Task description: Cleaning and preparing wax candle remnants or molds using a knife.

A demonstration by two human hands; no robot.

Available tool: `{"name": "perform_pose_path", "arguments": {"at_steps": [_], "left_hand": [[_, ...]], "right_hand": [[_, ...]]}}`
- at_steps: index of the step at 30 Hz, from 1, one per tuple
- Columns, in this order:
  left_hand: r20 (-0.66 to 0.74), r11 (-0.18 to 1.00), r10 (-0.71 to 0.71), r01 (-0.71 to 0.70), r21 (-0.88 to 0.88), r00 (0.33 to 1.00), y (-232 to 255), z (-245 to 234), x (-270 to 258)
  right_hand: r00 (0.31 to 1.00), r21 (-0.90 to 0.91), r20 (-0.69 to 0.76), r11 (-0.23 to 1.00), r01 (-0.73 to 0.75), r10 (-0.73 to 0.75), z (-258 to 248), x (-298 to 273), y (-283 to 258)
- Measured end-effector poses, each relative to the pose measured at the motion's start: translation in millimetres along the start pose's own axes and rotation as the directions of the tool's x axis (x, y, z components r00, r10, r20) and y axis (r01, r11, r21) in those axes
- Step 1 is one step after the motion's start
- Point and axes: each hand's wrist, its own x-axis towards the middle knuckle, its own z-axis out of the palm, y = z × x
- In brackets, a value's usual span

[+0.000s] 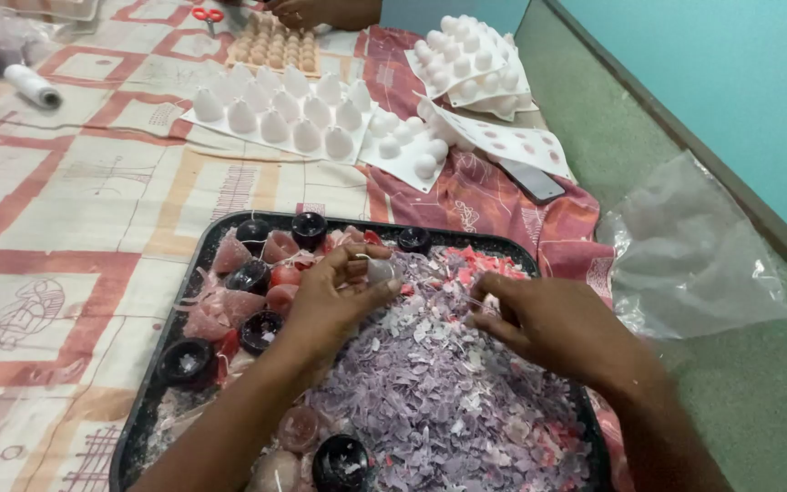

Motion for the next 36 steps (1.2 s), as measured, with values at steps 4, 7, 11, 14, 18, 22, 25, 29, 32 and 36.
{"name": "perform_pose_path", "arguments": {"at_steps": [4, 7, 11, 14, 18, 22, 25, 29, 32, 36], "left_hand": [[-0.064, 0.996, -0.082, 0.08, -0.028, 0.995, 14, 3, -6], [-0.075, 0.995, -0.052, 0.046, -0.088, 0.996, 9, 2, -1], [-0.075, 0.994, -0.012, 0.004, -0.106, 0.997, 5, 0, 3], [-0.083, 0.992, 0.007, -0.017, -0.123, 0.997, 4, -1, 3], [-0.092, 0.984, 0.068, -0.082, -0.158, 0.993, -7, -5, 12], [-0.081, 0.982, 0.062, -0.075, -0.172, 0.995, -4, -4, 12], [-0.113, 0.988, 0.008, -0.025, -0.151, 0.994, 2, -1, 9], [-0.127, 0.984, -0.009, -0.014, -0.18, 0.992, 3, -1, 10], [-0.137, 0.984, -0.04, 0.015, -0.18, 0.99, 14, -2, 8], [-0.022, 0.991, 0.05, -0.052, -0.124, 0.999, 22, -1, 3]], "right_hand": [[0.996, 0.016, 0.045, 0.997, 0.079, -0.08, 11, -19, 25], [0.949, 0.179, -0.092, 0.932, 0.315, -0.303, 26, -39, 49], [0.847, 0.228, 0.104, 0.842, 0.489, -0.521, 57, -61, 74], [0.921, 0.123, 0.146, 0.93, 0.345, -0.361, 76, -63, 60], [0.832, 0.026, -0.326, 0.875, 0.483, -0.45, 93, -35, 58], [0.938, -0.095, -0.269, 0.975, 0.201, -0.219, 76, -26, 32], [0.939, -0.083, -0.316, 0.99, 0.114, -0.134, 64, -26, 27], [0.981, -0.039, -0.094, 0.984, -0.174, 0.17, 37, -43, 27], [0.991, 0.064, -0.104, 0.995, -0.077, 0.083, 38, -56, 59], [0.997, 0.141, -0.054, 0.989, 0.055, -0.047, 47, -76, 60]]}}
